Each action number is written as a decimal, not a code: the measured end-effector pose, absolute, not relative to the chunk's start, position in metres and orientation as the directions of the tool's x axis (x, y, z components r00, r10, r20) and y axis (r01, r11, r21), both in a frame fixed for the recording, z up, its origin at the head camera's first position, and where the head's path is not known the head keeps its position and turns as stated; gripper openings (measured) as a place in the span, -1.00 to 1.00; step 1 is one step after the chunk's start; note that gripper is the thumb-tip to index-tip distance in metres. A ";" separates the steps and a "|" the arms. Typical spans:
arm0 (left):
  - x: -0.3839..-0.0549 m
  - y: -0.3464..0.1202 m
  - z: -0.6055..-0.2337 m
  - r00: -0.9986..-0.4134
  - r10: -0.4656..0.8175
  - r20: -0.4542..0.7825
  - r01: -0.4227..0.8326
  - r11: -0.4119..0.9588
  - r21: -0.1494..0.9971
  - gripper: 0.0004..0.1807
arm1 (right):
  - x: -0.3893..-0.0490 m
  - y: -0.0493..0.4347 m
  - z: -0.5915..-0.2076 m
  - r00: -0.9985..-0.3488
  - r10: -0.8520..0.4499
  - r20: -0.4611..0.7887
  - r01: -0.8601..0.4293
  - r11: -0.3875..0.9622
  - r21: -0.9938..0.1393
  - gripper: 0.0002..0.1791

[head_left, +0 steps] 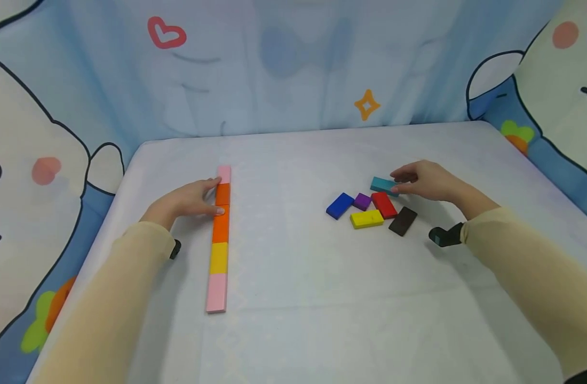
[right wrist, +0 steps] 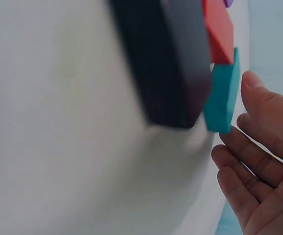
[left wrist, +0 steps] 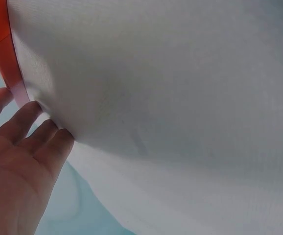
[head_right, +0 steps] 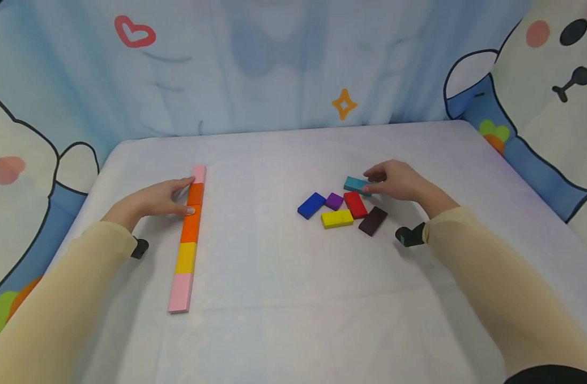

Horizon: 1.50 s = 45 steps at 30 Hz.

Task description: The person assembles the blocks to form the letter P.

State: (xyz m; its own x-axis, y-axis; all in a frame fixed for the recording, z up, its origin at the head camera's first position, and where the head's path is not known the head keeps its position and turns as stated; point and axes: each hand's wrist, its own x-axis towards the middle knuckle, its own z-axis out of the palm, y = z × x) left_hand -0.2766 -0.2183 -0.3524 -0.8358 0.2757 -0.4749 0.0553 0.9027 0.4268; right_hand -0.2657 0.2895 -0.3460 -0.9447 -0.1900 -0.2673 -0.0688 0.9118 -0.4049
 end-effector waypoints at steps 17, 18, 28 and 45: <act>-0.279 -0.219 -0.354 -0.835 0.272 -0.479 0.049 0.903 0.427 -0.01 | -0.263 0.293 -0.356 -0.967 -0.090 -0.238 0.010 0.921 -0.390 -0.47; -0.280 -0.219 -0.355 -0.835 0.273 -0.478 0.050 0.903 0.428 -0.01 | -0.264 0.294 -0.356 -0.968 -0.086 -0.237 0.013 0.921 -0.389 -0.47; -0.280 -0.222 -0.356 -0.833 0.287 -0.472 0.060 0.897 0.439 -0.01 | -0.267 0.293 -0.360 -0.976 0.005 -0.219 0.092 0.918 -0.387 -0.47; -0.283 -0.223 -0.355 -0.838 0.286 -0.464 0.070 0.901 0.429 0.00 | -0.302 0.266 -0.352 -0.964 -0.042 -0.262 0.072 0.909 -0.410 -0.56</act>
State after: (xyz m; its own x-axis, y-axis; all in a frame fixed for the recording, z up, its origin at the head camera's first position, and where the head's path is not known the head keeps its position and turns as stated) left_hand -0.2826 -0.2233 -0.3548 -0.8384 0.2863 -0.4638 0.0702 0.9005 0.4291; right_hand -0.3024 0.2663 -0.3520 -0.9641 -0.0418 -0.2621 0.0719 0.9094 -0.4096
